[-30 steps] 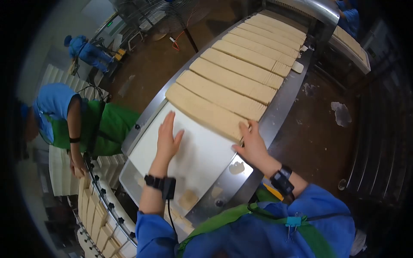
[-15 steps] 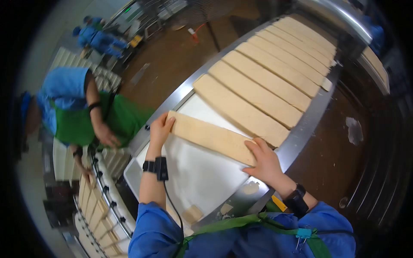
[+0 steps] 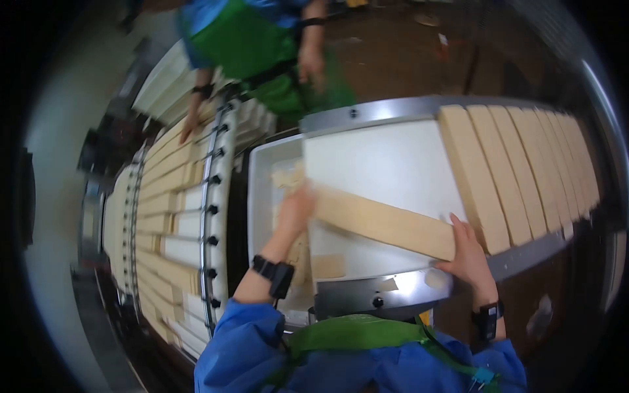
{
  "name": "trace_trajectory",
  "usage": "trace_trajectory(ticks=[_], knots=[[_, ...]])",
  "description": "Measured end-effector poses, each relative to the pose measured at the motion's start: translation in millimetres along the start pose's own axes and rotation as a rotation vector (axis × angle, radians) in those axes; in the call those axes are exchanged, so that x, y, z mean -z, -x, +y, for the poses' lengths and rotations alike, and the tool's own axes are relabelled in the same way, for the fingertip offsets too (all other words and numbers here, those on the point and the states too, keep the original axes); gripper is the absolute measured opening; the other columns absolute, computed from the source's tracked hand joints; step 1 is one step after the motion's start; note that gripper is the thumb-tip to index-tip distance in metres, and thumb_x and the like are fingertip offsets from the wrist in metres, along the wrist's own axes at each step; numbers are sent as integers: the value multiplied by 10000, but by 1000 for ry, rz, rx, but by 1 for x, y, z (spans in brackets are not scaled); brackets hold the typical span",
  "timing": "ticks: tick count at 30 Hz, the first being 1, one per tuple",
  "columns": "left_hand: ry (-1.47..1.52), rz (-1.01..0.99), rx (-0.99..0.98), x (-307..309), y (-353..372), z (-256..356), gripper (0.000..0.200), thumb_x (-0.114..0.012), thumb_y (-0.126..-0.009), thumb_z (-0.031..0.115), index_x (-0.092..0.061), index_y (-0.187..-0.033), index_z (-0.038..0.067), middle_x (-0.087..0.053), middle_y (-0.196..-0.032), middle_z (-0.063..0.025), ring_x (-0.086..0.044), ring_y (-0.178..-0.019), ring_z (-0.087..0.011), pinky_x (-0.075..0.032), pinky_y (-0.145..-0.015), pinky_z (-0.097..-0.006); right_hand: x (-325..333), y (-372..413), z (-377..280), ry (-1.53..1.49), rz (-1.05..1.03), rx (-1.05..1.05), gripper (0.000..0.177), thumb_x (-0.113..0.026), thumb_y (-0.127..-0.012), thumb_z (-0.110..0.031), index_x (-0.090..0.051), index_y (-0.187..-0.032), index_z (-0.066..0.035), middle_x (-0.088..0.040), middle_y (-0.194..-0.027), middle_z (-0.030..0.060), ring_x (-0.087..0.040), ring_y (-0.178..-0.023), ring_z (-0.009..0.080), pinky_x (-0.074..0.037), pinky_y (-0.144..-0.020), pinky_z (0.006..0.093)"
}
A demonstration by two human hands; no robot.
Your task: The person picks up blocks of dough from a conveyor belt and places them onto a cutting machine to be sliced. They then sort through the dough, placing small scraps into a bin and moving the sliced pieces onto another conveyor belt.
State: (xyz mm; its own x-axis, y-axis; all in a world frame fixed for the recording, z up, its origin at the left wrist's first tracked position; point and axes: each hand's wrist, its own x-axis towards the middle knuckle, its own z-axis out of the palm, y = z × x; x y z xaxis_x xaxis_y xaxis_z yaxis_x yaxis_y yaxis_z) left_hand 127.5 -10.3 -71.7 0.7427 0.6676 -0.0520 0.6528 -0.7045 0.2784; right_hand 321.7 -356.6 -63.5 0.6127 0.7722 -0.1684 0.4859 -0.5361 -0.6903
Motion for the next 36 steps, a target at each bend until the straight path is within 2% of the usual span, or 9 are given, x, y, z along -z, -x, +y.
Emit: trace_trajectory(ticks=[2, 11, 14, 18, 23, 26, 27, 33, 36], knots=[[345, 147, -44, -24, 6, 6, 396, -497, -926, 372, -567, -1089, 18, -637, -866, -261, -617, -834, -424, -486, -713, -494, -18, -8, 15, -10, 58, 104, 929, -835, -527, -146, -402, -1343, -49, -461, -1234, 185, -489, -1133, 356, -432, -952, 402], [590, 299, 165, 56, 61, -72, 380, -514, -923, 363, -642, -1029, 21, -660, -893, -216, -634, -857, -376, -492, -750, -408, -61, -18, -74, -192, 52, 352, 833, -793, -504, -98, -450, -1260, -26, -485, -1108, 164, -484, -1070, 338, -410, -946, 400], [731, 327, 209, 93, 94, -169, 371, -503, -932, 349, -649, -1025, 21, -669, -889, -196, -650, -849, -329, -490, -744, -383, -91, -21, -162, -119, -21, 489, 852, -803, -506, -106, -444, -1275, -32, -484, -1107, 174, -490, -1061, 344, -418, -938, 402], [976, 375, 379, 148, 148, -302, 365, -490, -967, 290, -652, -1021, -33, -673, -907, -59, -614, -816, -117, -482, -731, -260, -157, -24, -276, -201, -133, 593, 871, -820, -531, -146, -431, -1304, -46, -484, -1113, 184, -500, -1066, 356, -428, -935, 395], [1203, 460, 539, 191, 194, -437, 380, -468, -981, 309, -641, -991, -28, -674, -903, -70, -622, -789, -134, -483, -721, -270, -235, -35, -401, -176, -271, 677, 842, -817, -586, -214, -428, -1316, -54, -472, -1154, 196, -519, -1067, 376, -443, -924, 396], [1118, 482, 547, 170, 200, -506, 401, -459, -986, 311, -638, -992, -49, -672, -904, -81, -623, -793, -144, -486, -728, -285, -273, -41, -445, -126, -322, 705, 826, -816, -608, -237, -427, -1314, -53, -461, -1180, 204, -526, -1064, 381, -452, -910, 397], [911, 442, 620, 170, 198, -519, 356, -507, -953, 306, -652, -1011, -14, -685, -928, -105, -643, -798, -230, -494, -737, -338, -278, -41, -459, -89, -364, 695, 826, -818, -611, -240, -427, -1314, -52, -460, -1182, 204, -526, -1067, 380, -453, -910, 395], [-488, 203, 693, 224, 196, -548, 213, -562, -852, 238, -697, -894, 79, -684, -963, -102, -610, -981, -271, -400, -895, -457, -315, -50, -494, 35, -465, 674, 825, -818, -623, -239, -419, -1321, -54, -452, -1194, 202, -522, -1083, 376, -452, -924, 386], [-641, 191, 739, 210, 193, -605, 184, -592, -810, 238, -671, -929, 123, -663, -976, -90, -567, -1018, -241, -349, -899, -455, -333, -54, -501, 5, -494, 684, 831, -813, -626, -229, -408, -1332, -62, -435, -1213, 204, -513, -1099, 378, -446, -938, 380]])
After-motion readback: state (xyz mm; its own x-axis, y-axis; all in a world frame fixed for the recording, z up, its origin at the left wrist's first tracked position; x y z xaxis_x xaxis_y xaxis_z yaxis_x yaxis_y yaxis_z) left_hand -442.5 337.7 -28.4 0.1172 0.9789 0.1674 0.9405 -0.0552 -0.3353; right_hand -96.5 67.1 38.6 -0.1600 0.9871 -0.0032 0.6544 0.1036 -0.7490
